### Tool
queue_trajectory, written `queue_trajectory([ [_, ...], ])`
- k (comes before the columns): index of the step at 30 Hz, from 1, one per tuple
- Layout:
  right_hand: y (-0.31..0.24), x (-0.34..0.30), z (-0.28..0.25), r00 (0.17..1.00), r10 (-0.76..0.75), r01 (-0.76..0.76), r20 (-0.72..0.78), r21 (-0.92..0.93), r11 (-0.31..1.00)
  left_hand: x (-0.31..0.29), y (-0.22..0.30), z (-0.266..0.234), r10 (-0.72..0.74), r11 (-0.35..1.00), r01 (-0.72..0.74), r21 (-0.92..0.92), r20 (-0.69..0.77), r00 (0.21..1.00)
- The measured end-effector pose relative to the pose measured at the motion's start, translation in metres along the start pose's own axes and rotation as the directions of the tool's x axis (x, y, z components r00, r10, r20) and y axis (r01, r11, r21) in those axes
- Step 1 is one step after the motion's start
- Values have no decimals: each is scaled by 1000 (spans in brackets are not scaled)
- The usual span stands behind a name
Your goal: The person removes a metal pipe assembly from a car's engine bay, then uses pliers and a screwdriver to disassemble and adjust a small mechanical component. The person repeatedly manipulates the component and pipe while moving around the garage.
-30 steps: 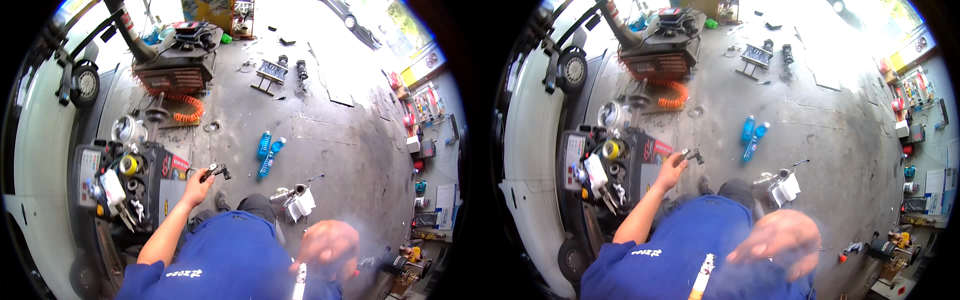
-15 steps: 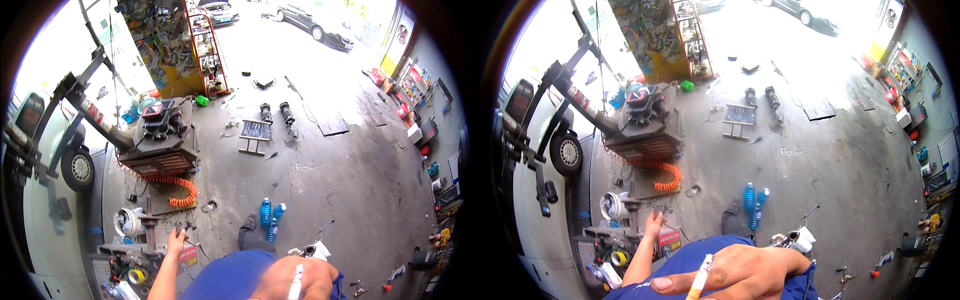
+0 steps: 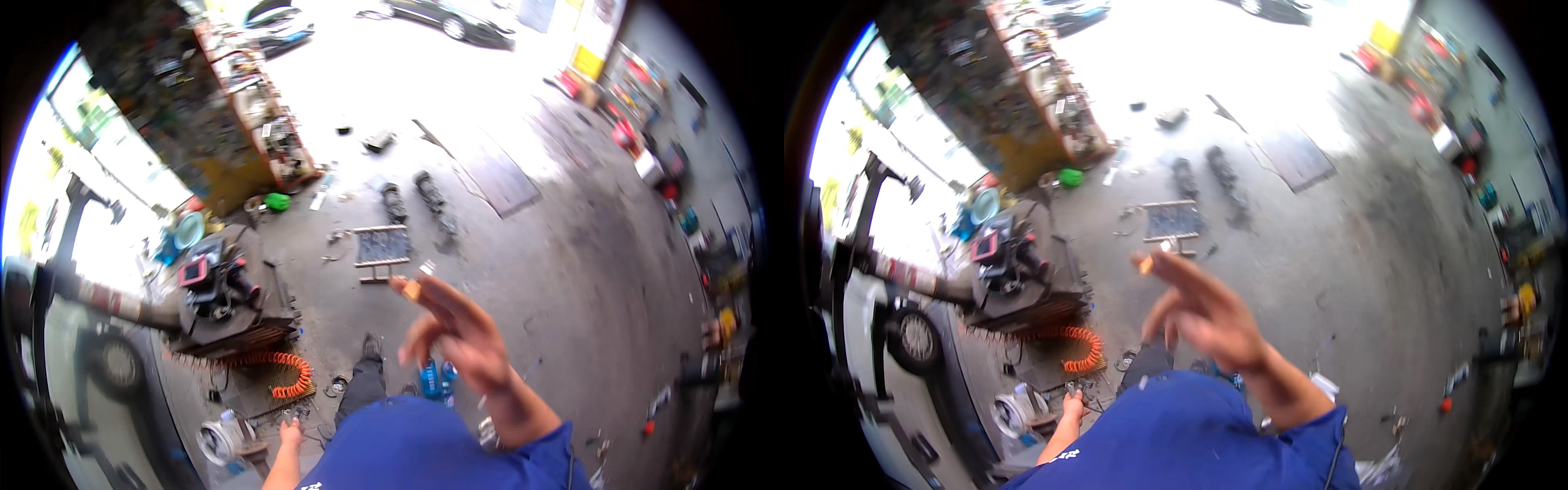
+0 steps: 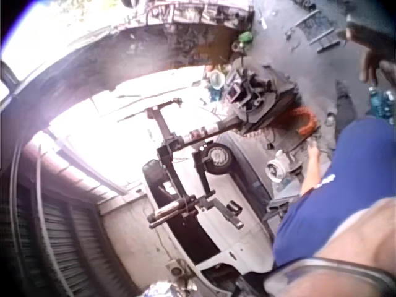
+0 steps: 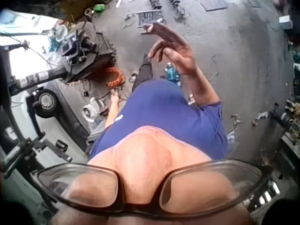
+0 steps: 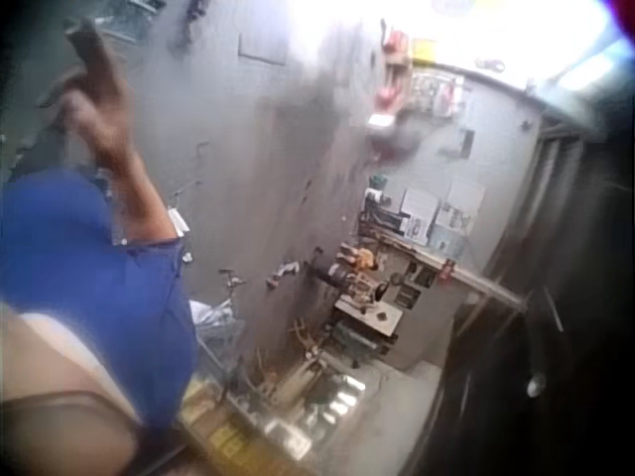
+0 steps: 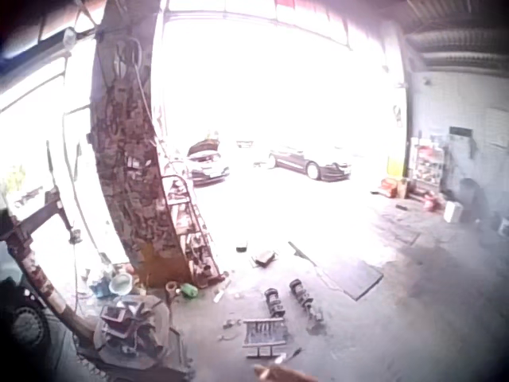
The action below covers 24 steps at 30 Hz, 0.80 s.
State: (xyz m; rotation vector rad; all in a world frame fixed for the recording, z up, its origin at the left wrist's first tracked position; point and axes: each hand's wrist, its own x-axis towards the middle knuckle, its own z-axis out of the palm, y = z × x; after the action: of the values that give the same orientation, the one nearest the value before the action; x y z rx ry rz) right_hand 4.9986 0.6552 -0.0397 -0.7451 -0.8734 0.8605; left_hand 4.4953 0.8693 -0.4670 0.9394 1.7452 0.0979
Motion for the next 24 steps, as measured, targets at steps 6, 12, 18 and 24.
queue_trajectory([
  [6,161,-93,-222,661,129,-749,-740,-662,38,107,140,66,112,931,-180,318,221,969],
  [12,167,-319,-236,90,19,-995,-996,-90,-32,163,319,194,121,764,-361,536,430,895],
  [18,151,-418,-152,-347,-193,-920,-918,293,260,163,470,359,57,667,-488,564,614,787],
  [24,219,-453,-123,-522,-147,-807,-840,430,405,108,520,536,158,234,-799,555,789,594],
])
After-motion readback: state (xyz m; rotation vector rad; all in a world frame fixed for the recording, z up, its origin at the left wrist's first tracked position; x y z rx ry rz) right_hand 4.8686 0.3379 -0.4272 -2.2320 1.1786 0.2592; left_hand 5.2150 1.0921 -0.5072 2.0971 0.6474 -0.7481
